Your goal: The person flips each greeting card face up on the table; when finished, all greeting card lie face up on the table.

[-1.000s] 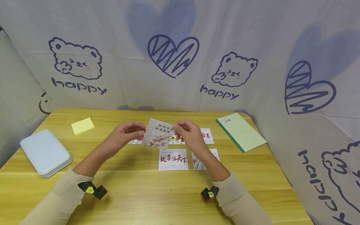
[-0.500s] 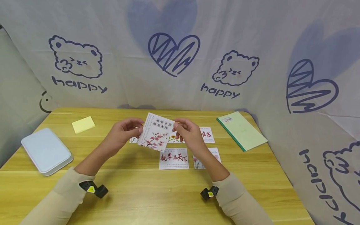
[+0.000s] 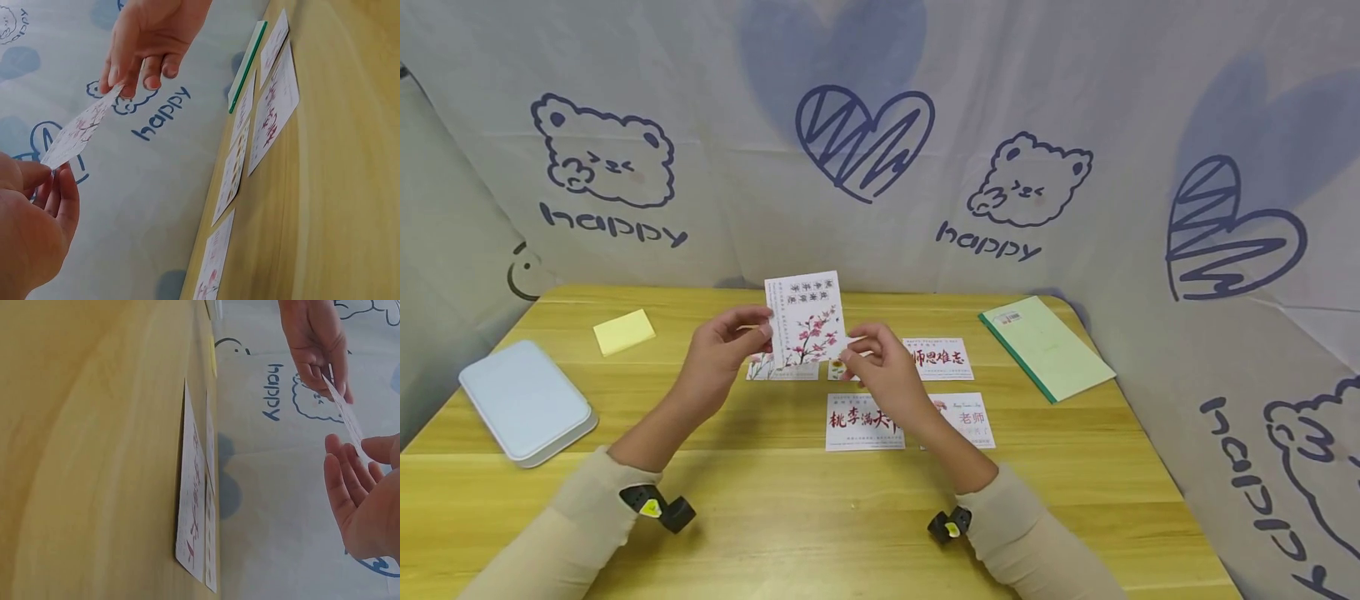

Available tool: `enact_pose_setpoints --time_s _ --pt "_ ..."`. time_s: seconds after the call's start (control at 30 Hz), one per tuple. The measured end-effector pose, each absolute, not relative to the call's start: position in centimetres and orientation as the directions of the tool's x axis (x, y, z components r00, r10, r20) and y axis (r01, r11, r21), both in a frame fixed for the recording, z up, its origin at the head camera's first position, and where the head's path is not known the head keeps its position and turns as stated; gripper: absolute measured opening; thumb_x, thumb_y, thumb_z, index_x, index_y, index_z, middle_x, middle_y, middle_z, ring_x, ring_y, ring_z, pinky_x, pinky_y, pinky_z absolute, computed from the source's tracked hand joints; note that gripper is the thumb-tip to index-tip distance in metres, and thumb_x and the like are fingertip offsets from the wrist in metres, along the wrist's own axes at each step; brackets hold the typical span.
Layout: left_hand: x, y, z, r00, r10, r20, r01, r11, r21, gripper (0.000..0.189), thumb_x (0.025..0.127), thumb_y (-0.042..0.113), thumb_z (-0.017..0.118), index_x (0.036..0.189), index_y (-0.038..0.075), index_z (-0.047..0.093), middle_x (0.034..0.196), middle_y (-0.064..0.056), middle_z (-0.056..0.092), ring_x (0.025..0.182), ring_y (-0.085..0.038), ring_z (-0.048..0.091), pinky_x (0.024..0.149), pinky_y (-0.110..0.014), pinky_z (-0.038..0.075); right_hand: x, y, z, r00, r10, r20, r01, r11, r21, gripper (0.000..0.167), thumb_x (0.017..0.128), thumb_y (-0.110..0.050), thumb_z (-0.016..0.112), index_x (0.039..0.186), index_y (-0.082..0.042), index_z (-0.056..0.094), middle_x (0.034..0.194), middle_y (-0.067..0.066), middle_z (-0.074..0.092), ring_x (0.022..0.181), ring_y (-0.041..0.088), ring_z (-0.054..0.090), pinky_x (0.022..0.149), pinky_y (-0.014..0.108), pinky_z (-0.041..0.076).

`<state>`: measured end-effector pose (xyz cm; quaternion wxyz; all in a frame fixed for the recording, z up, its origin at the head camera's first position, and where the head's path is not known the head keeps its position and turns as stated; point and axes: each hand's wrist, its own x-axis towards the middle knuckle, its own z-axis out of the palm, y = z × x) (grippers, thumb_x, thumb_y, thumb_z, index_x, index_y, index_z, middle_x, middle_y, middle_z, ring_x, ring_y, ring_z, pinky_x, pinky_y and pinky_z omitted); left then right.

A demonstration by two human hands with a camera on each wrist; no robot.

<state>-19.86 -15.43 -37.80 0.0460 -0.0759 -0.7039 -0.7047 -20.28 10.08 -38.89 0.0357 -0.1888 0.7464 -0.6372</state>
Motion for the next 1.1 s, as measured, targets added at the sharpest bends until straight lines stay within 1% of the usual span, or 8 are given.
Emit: enact_pose_setpoints --time_s 0.07,0.17,0.23,0.3,0.5,0.73,0.9,1.1 --pt "-19.8 -15.2 -37.9 -0.983 0.039 0.181 0.180 -0.025 0.983 0.027 0.099 0.007 0.061 0.125 0.000 0.061 0.107 -0.004 0.062 0.087 -0.013 0.065 0.082 -0.027 0.057 -20.2 10.0 -38.9 -0.928 -0.319 0.192 -0.242 0.124 -0.962 0.033 0.100 -0.016 0.064 0.130 -0.008 0.054 0.113 0.024 0.065 0.089 0.039 0.069 0.076 0.040 0.059" --pt "-19.9 -14.9 -38.0 -0.981 0.058 0.184 0.181 -0.058 0.982 0.024 0.099 0.005 0.061 0.121 -0.002 0.058 0.105 -0.005 0.061 0.086 -0.014 0.065 0.081 -0.027 0.057 -20.3 10.0 -38.9 -0.932 -0.302 0.201 -0.247 0.123 -0.961 0.032 0.099 -0.014 0.064 0.130 -0.007 0.056 0.109 0.021 0.065 0.084 0.029 0.069 0.076 0.038 0.059" --pt "-20.0 -15.0 -38.0 -0.981 0.081 0.174 0.168 -0.075 0.983 0.022 0.100 0.008 0.060 0.119 -0.001 0.054 0.104 -0.006 0.060 0.086 -0.015 0.066 0.082 -0.027 0.058 -20.3 10.2 -38.8 -0.933 -0.298 0.204 -0.248 0.119 -0.961 0.033 0.099 -0.013 0.064 0.130 -0.006 0.057 0.107 0.019 0.065 0.081 0.020 0.068 0.076 0.035 0.059" --pt "-20.2 -15.4 -37.9 -0.983 0.099 0.154 0.145 -0.092 0.985 0.023 0.101 0.012 0.059 0.119 0.000 0.051 0.103 -0.007 0.060 0.087 -0.015 0.067 0.083 -0.028 0.058 -20.2 10.5 -38.5 -0.930 -0.304 0.206 -0.248 0.105 -0.963 0.035 0.099 -0.011 0.064 0.132 -0.005 0.056 0.106 0.017 0.066 0.080 0.017 0.067 0.076 0.035 0.059" --pt "-20.6 -17.6 -37.1 -0.980 0.175 0.091 0.086 -0.041 0.995 0.037 0.106 0.030 0.051 0.133 0.004 0.045 0.117 -0.011 0.061 0.092 -0.017 0.068 0.086 -0.027 0.058 -19.8 10.8 -37.7 -0.903 -0.381 0.199 -0.267 0.134 -0.954 0.040 0.098 -0.009 0.065 0.136 -0.008 0.056 0.104 0.016 0.067 0.084 0.024 0.067 0.078 0.039 0.059" --pt "-20.1 -19.2 -36.8 -0.962 0.268 0.058 0.080 0.071 0.994 0.044 0.104 0.023 0.054 0.142 0.005 0.044 0.130 -0.013 0.059 0.102 -0.016 0.065 0.088 -0.026 0.055 -19.8 10.6 -37.6 -0.859 -0.494 0.135 -0.293 0.258 -0.920 0.032 0.100 -0.013 0.063 0.132 -0.014 0.065 0.101 0.011 0.066 0.087 0.025 0.065 0.079 0.034 0.058" --pt "-19.5 -19.7 -37.5 -0.950 0.308 0.049 0.097 0.142 0.985 0.047 0.101 0.013 0.061 0.143 0.003 0.045 0.123 -0.018 0.062 0.097 -0.016 0.066 0.082 -0.028 0.057 -20.4 10.1 -37.5 -0.827 -0.556 0.081 -0.310 0.332 -0.891 0.029 0.101 -0.015 0.061 0.130 -0.017 0.067 0.103 0.010 0.068 0.089 0.023 0.064 0.081 0.036 0.057" --pt "-18.8 -20.8 -38.4 -0.939 0.344 -0.011 0.083 0.258 0.963 0.043 0.097 0.008 0.064 0.137 0.001 0.051 0.110 -0.019 0.062 0.084 -0.023 0.068 0.077 -0.040 0.060 -21.3 9.1 -37.6 -0.813 -0.580 0.057 -0.348 0.404 -0.846 0.025 0.101 -0.019 0.061 0.124 -0.018 0.070 0.104 0.003 0.069 0.090 0.025 0.066 0.080 0.044 0.057"
